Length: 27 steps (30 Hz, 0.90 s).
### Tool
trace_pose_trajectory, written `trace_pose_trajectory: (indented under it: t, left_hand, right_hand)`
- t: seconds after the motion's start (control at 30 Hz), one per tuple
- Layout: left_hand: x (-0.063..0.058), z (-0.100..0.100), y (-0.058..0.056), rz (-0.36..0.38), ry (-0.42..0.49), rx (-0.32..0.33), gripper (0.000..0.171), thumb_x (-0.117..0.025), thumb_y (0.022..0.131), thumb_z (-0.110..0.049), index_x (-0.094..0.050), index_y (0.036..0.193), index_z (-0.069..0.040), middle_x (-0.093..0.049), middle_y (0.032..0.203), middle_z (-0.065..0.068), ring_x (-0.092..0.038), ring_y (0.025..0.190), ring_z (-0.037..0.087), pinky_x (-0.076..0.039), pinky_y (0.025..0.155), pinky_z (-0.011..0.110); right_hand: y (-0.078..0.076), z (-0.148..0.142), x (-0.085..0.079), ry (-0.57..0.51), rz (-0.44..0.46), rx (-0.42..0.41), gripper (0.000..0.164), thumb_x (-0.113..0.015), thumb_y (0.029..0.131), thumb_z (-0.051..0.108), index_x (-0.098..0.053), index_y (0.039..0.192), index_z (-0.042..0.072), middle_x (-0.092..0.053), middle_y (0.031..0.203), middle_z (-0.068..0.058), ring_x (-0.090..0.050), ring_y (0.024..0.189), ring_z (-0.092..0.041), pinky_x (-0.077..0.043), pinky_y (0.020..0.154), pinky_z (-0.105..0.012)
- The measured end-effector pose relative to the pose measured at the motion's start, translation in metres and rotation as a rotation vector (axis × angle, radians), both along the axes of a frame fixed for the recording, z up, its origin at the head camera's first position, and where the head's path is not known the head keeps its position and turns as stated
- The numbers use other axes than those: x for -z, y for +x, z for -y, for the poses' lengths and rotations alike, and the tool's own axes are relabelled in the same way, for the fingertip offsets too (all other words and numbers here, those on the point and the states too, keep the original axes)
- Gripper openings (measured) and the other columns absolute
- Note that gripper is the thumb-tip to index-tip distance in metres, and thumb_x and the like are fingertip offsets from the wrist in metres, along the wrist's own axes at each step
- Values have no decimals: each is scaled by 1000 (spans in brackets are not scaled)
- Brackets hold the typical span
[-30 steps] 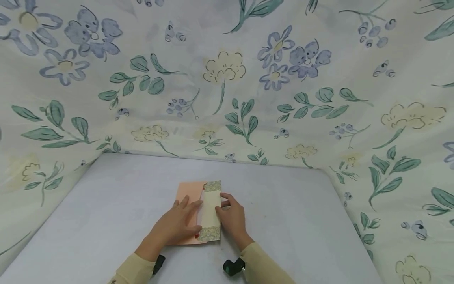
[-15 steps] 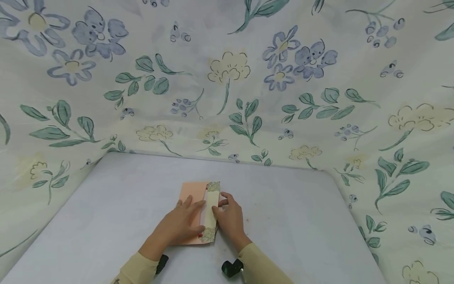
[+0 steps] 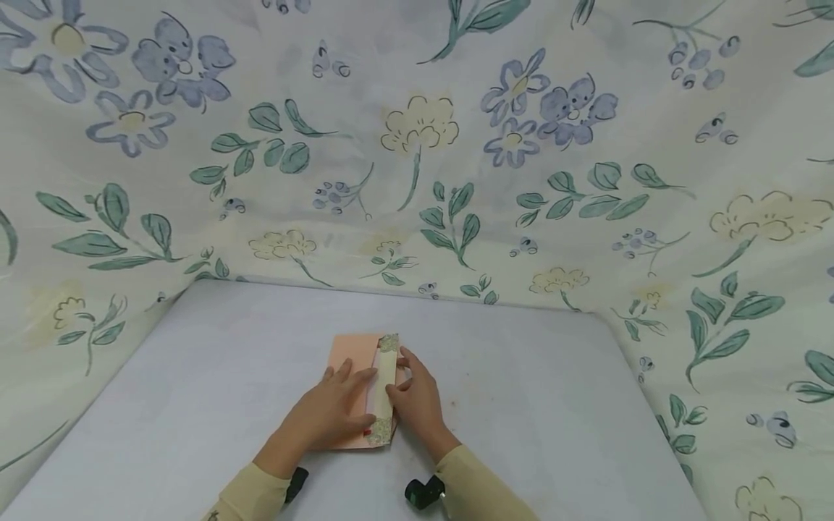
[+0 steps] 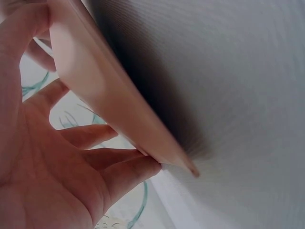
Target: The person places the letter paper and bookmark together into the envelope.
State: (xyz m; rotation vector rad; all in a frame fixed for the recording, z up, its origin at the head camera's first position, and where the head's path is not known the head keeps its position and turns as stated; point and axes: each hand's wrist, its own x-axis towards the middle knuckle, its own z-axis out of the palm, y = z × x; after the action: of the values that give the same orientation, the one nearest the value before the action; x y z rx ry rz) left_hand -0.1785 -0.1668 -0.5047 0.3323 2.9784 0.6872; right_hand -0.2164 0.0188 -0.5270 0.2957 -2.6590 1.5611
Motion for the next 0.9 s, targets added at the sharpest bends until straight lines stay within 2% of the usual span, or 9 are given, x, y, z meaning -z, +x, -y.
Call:
trace_pose_trajectory:
  t: [0.33,0.67,0.9]
  left_hand:
    - [0,-1,-2,25,11,4,77,-78,85,-49,-50,151,-23,-33,159,29,-33,138,63,-42,98,71]
    - [-3,4,0,-1,15,7,75,-77,86,-48,-51,151,-22,-34,157,31,-34,135,66,-44,96,71]
    - [-2,2,2,-11,28,16,75,-78,85,-49,-52,149,-22,-35,157,31,-35,135,65,-44,95,71]
  right_hand:
    - [1,7,0,24,3,-31,66,-74,89,5,-48,150,5,-65,134,-11,-58,71,1,-49,56,-20]
    - [2,4,-1,-16,22,-130,72,-72,86,-1,-43,152,3,-62,136,-12,-58,74,2,-50,61,-18]
    - [4,7,2,-23,30,-156,73,-70,88,-1,-39,154,3,-61,137,-13,-56,76,3,-50,65,-18]
